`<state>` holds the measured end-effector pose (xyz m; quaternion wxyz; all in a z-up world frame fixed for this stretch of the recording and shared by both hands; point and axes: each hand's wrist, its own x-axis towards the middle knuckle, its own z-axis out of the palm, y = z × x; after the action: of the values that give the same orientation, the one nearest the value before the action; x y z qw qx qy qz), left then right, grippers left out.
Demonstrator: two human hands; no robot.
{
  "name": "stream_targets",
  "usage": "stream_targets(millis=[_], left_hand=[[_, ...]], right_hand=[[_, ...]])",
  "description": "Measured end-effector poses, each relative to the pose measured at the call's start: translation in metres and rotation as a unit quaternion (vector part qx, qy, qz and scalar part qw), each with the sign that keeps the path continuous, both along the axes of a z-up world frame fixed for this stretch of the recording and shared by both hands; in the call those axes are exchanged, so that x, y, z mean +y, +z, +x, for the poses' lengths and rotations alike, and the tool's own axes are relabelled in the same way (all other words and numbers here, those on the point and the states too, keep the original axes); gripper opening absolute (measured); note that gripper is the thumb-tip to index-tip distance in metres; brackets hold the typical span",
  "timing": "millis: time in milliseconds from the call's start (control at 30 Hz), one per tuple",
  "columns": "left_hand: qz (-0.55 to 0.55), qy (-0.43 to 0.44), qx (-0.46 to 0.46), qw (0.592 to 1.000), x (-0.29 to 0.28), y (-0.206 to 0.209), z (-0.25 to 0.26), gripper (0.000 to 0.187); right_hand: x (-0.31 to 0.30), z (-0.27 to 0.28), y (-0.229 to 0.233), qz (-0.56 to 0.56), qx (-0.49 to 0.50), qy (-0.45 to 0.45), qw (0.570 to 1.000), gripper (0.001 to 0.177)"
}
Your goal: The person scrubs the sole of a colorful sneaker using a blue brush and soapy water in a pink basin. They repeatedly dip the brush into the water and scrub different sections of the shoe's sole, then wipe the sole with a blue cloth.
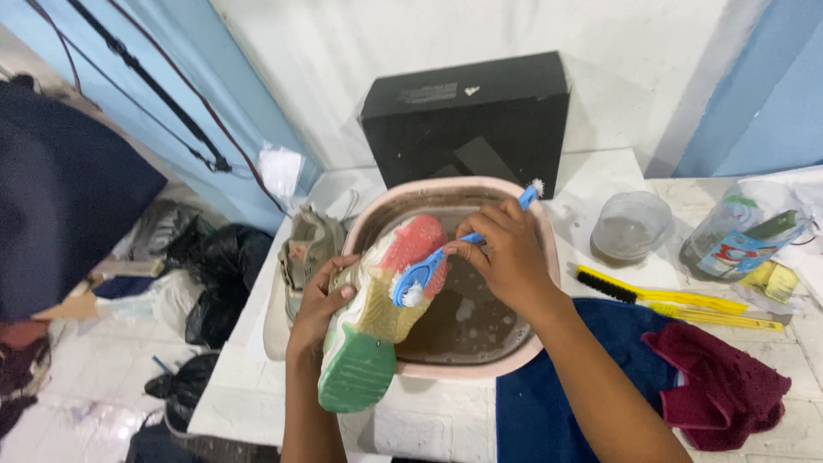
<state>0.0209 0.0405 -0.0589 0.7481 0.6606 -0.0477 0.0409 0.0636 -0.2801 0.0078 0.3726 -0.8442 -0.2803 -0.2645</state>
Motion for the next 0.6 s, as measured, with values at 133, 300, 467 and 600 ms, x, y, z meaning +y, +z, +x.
stream_targets(millis=[133,300,467,600], left_hand=[[-0.047,0.004,0.005,0.999,-0.016,0.015,-0.004,0.065],[-0.045,-0.011,0.011,0.999,-0.014,0.02,-0.005,0.079],[-0.087,-0.016,0.008,0.996,-0.019,0.03,-0.009,0.081],[-0.088,-0.027,0.033,0.995,-0.023,0.039,-0.009,0.076]], right_hand=[[0.004,-0.005,-0.003,-0.031,-0.008,0.033,0.999,0.027],[-0.012,0.015,-0.013,-0.016,-0.072,-0.024,0.997,0.024],[0.011,-0.008,-0.015,-0.06,-0.074,-0.028,0.995,0.022],[-0.009,0.011,-0.015,-0.047,-0.064,-0.088,0.993,0.023]])
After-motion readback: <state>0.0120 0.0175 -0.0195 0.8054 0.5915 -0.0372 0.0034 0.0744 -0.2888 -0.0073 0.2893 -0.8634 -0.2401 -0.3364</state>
